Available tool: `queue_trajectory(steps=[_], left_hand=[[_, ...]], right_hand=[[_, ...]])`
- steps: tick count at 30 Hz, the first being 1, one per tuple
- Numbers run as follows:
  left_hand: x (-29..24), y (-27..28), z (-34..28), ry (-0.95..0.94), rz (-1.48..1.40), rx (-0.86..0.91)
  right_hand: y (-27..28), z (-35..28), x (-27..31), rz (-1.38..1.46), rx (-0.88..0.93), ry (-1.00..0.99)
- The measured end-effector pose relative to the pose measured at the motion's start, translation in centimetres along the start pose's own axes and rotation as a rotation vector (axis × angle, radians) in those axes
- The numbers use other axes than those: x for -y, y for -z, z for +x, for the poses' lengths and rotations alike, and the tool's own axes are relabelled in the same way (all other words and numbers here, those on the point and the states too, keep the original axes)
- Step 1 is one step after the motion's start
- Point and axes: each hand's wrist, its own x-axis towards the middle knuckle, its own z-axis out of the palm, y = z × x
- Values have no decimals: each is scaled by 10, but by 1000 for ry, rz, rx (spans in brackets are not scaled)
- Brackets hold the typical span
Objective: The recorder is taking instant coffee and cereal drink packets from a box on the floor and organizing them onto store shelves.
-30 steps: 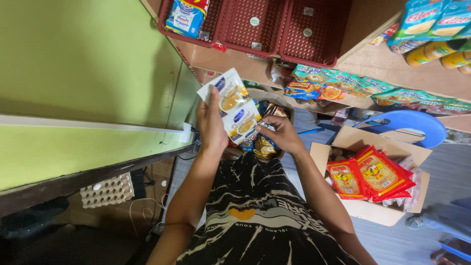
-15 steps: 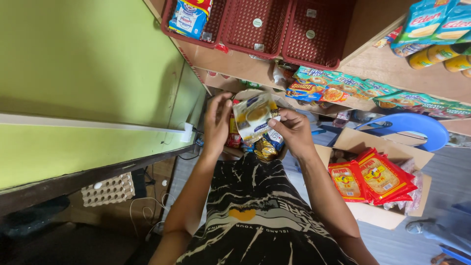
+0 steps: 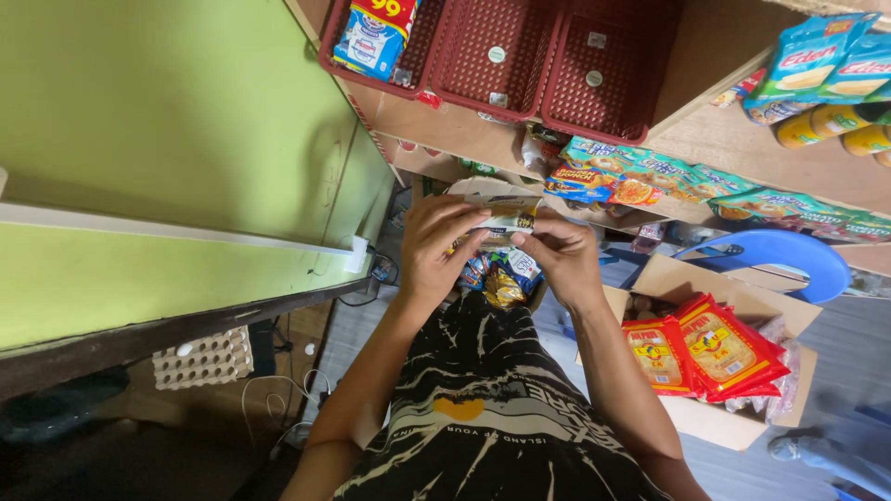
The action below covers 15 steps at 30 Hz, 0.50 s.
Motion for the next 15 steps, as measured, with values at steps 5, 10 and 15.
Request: queue_trajectory(steps=[5, 10, 15], left_hand=[[0, 1, 5, -56, 19, -30], [-1, -1, 6, -67, 11, 1], [0, -5, 1, -14, -58, 4]], right_hand=[[6, -2, -12, -54, -94, 3], [9, 1, -6, 123, -40, 162], [1, 2, 9, -58, -53, 129]])
